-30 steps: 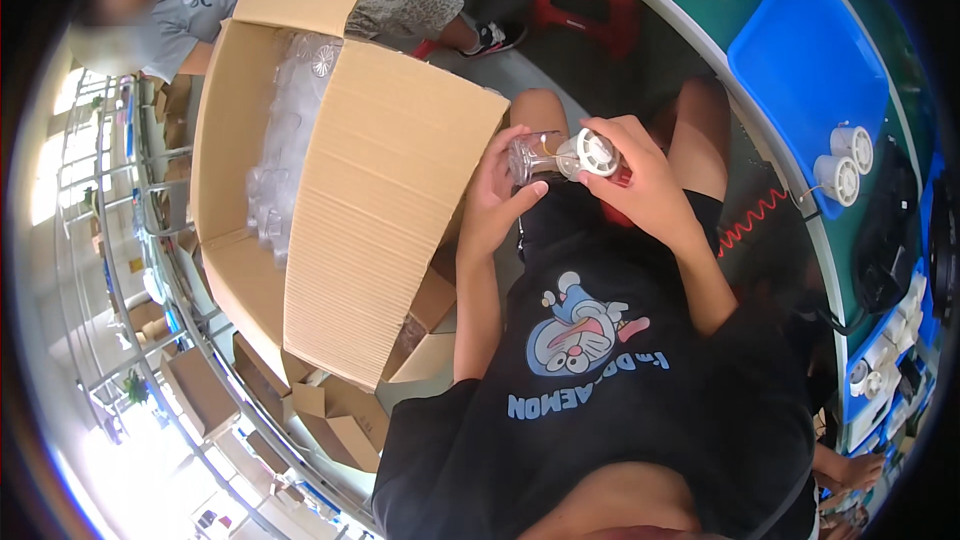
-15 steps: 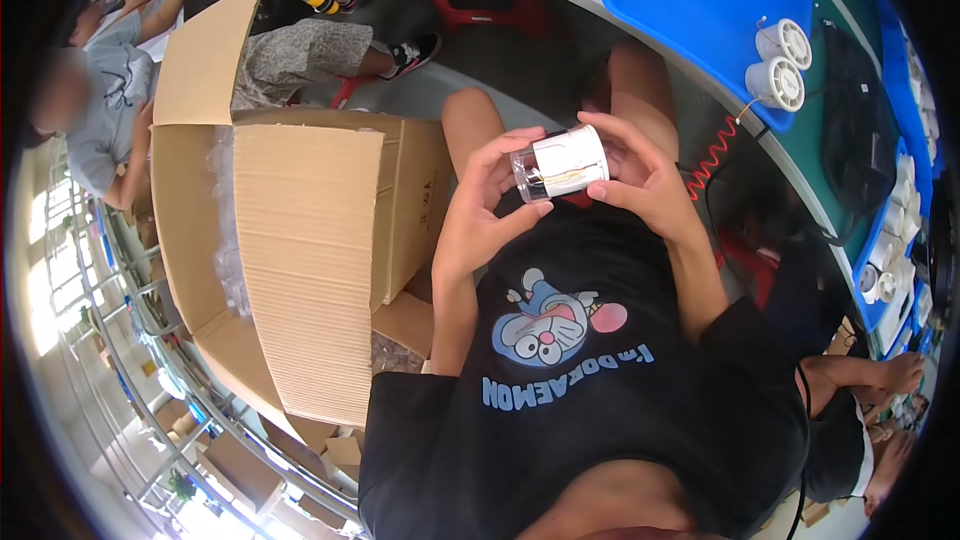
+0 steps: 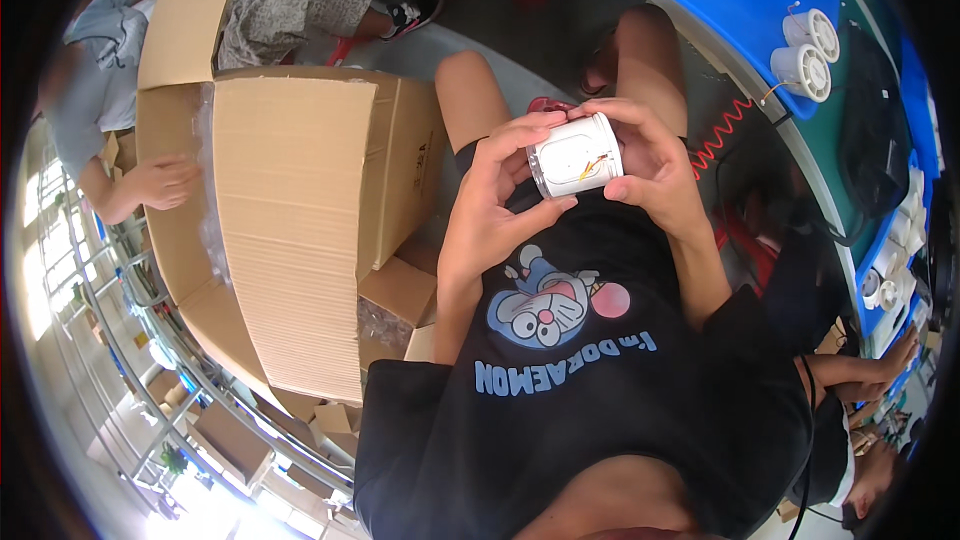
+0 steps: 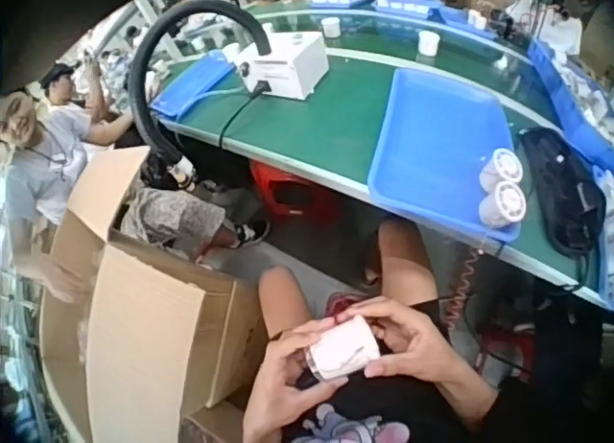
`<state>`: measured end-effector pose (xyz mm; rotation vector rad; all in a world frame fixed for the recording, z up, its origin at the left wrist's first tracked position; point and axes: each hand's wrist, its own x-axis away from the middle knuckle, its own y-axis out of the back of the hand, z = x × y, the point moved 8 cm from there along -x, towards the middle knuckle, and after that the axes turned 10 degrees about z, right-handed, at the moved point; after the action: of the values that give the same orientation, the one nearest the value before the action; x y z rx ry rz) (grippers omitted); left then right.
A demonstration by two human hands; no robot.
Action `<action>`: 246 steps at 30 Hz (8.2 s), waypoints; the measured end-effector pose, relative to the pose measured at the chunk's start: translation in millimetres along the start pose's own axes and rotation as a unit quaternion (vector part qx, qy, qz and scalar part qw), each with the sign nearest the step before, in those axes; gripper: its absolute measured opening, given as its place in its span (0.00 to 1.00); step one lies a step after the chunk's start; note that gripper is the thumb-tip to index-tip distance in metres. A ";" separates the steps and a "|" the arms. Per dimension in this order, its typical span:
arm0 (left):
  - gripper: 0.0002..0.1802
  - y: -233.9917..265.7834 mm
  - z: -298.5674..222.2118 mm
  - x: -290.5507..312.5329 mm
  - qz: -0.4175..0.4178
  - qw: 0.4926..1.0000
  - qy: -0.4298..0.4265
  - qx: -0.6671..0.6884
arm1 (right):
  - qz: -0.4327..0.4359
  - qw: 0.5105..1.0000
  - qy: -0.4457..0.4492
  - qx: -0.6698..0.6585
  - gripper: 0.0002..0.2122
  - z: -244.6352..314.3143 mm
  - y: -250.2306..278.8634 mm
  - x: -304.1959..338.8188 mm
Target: The recorder is seen placing electronic components into small plastic bags and then organizing them into a cardboard box on an assembly line.
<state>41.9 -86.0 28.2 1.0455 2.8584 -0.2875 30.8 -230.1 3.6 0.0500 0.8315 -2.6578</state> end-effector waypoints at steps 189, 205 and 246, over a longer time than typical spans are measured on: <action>0.46 134.8 -228.2 274.5 -0.496 0.860 -0.120 -0.005 | -0.153 0.852 -0.309 -0.394 0.19 -208.8 52.7 -116.9; 0.34 1.9 28.4 190.7 -0.266 0.913 0.137 0.278 | -0.091 0.898 -0.231 -0.362 0.18 -263.0 52.1 -244.0; 0.37 292.6 185.4 -129.7 -0.357 0.661 -0.168 0.638 | -0.249 0.938 -0.209 0.123 0.17 -129.3 118.7 79.9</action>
<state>332.8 13.4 -177.7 -0.3161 2.2068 -2.3996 -12.5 -274.5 -179.1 -0.7310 0.4030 -3.0457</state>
